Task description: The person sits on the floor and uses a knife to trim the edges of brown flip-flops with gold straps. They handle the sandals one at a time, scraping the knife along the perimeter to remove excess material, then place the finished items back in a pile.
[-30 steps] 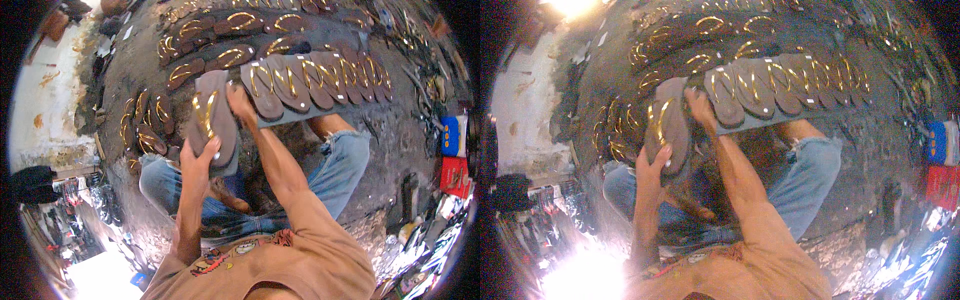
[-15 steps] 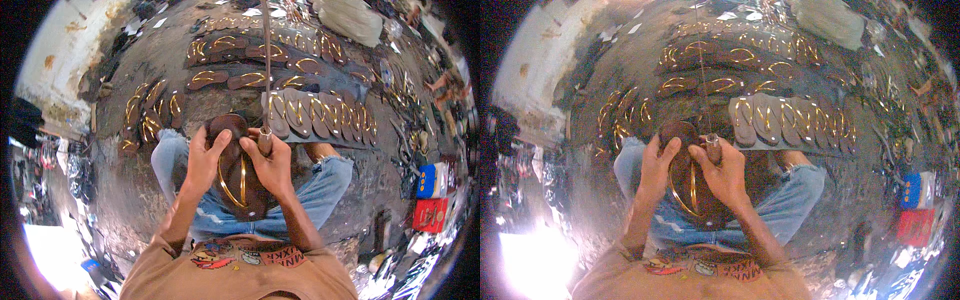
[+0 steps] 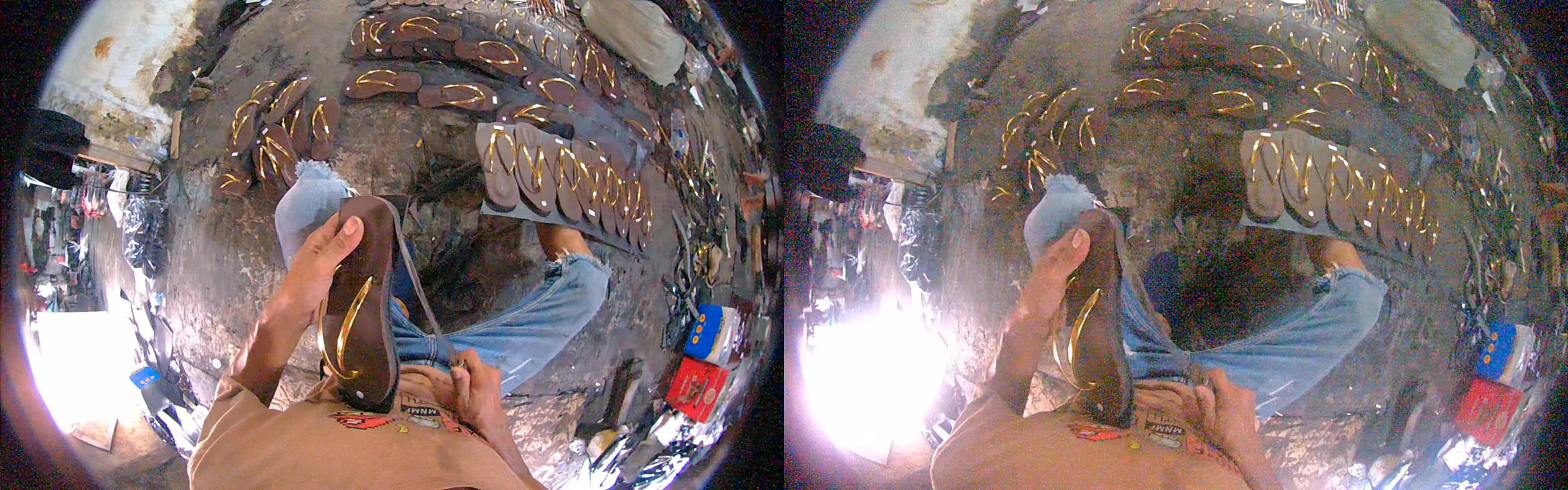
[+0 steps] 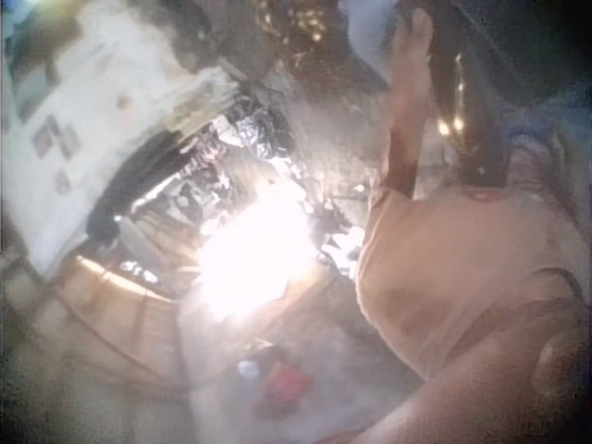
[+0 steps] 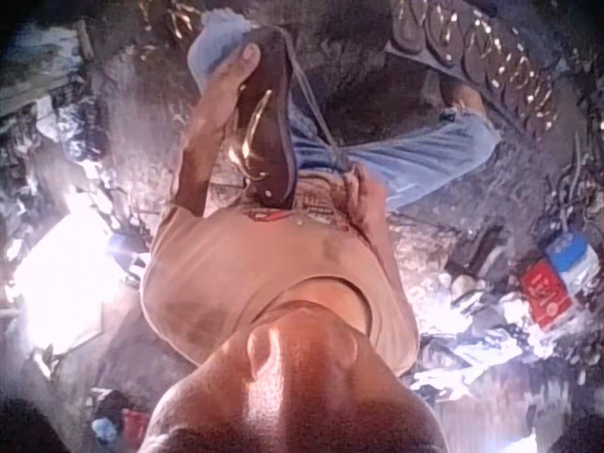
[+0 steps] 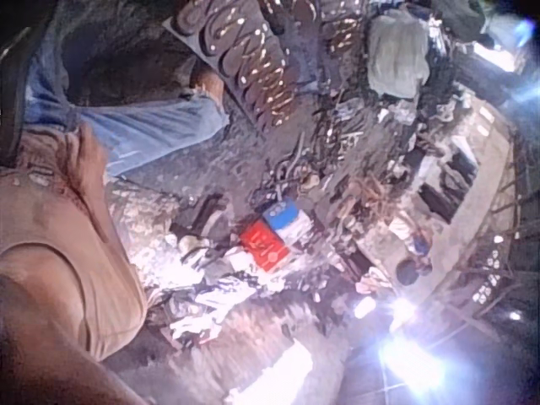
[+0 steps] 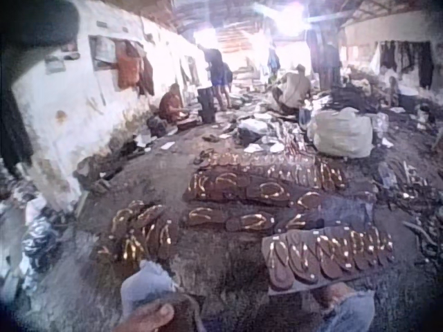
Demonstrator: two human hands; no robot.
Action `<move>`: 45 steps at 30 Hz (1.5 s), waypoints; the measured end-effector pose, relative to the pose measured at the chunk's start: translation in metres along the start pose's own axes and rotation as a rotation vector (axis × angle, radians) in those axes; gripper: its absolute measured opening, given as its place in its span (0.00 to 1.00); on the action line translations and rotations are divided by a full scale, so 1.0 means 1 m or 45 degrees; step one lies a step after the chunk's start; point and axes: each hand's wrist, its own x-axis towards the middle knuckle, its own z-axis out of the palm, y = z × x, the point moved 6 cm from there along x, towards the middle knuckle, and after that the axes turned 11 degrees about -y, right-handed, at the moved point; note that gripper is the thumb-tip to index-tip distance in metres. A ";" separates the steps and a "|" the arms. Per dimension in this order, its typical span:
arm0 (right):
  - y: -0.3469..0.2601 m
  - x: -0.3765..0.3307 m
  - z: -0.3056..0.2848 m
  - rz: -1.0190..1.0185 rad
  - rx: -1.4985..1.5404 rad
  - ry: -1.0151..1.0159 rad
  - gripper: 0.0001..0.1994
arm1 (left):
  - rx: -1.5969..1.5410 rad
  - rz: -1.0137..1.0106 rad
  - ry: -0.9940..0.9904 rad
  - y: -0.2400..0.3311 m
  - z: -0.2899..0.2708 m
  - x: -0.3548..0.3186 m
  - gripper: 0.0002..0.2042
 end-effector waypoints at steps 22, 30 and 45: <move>-0.103 0.227 -0.131 -0.658 0.307 -0.009 0.28 | 0.323 0.464 -0.092 0.042 -0.007 0.029 0.23; 0.005 0.115 -0.125 -0.131 0.704 0.614 0.24 | -0.458 0.441 0.174 0.018 -0.018 0.066 0.17; 0.028 -0.016 -0.032 -0.124 0.033 0.453 0.21 | -0.918 0.092 -0.109 -0.025 0.094 0.038 0.20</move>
